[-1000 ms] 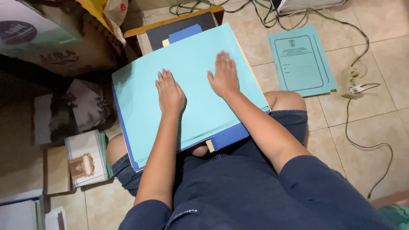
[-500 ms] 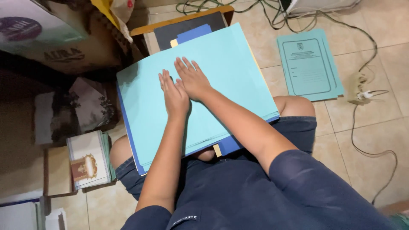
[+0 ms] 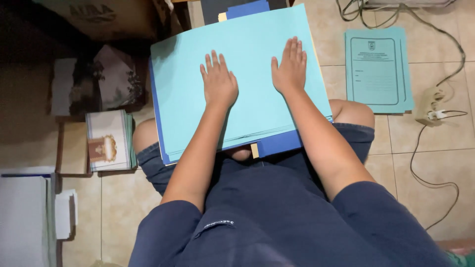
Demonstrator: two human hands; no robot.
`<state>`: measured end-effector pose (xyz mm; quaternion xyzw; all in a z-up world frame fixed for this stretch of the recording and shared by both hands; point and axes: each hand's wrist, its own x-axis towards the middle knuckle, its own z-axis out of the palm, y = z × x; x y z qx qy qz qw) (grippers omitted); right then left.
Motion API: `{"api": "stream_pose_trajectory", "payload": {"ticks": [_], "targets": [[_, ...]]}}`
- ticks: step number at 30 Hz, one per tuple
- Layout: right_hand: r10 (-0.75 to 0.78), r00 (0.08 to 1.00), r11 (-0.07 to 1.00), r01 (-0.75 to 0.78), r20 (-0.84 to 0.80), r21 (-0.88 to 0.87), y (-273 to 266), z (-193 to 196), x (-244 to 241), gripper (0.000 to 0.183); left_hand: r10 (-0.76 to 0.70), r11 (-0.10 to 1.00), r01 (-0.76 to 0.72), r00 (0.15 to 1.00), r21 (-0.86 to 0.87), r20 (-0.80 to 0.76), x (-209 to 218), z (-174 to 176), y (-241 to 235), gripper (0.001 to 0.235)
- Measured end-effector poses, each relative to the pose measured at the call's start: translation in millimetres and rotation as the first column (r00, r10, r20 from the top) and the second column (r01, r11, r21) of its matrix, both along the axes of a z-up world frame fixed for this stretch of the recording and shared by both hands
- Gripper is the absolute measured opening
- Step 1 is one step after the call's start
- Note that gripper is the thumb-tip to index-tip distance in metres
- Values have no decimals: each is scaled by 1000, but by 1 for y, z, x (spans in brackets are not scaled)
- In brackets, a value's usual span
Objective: Pressing and smoothing out light blue folders on a stack to flatten them.
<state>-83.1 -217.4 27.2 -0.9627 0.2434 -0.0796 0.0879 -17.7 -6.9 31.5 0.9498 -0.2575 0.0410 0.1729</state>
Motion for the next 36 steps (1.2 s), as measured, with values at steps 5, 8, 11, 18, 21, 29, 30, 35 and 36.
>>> {"api": "stream_pose_trajectory", "payload": {"ticks": [5,8,11,18,21,29,30,35,36], "targets": [[-16,1000,998,15,-8,-58,-4,-4,-5,70,-98,995,98,995,21,7,-69,-21,9,72],[-22,999,998,20,-38,-57,-4,2,1,72,-141,990,140,989,26,52,-87,-26,13,72],[-27,995,999,24,-92,-28,0,9,-1,72,-132,991,132,991,18,16,-64,-29,5,71],[-21,997,1000,21,-71,-2,-3,8,2,74,-9,964,36,995,265,-100,76,-15,-57,66],[-6,999,999,4,-49,-45,-3,3,4,74,4,969,19,996,247,-94,87,-14,-61,67],[-21,998,998,17,-62,-64,-5,-3,0,74,-157,986,159,987,55,-37,-57,-6,-1,64],[-17,999,998,13,-47,-65,-4,-2,1,74,-191,981,192,981,26,-15,-73,-3,8,63],[-14,999,1000,14,-34,-9,0,5,-1,74,-183,982,185,982,-47,44,-56,-19,14,62],[-18,998,1000,17,-55,-11,0,6,-1,74,-139,990,140,989,-33,47,-43,-27,8,63]]}}
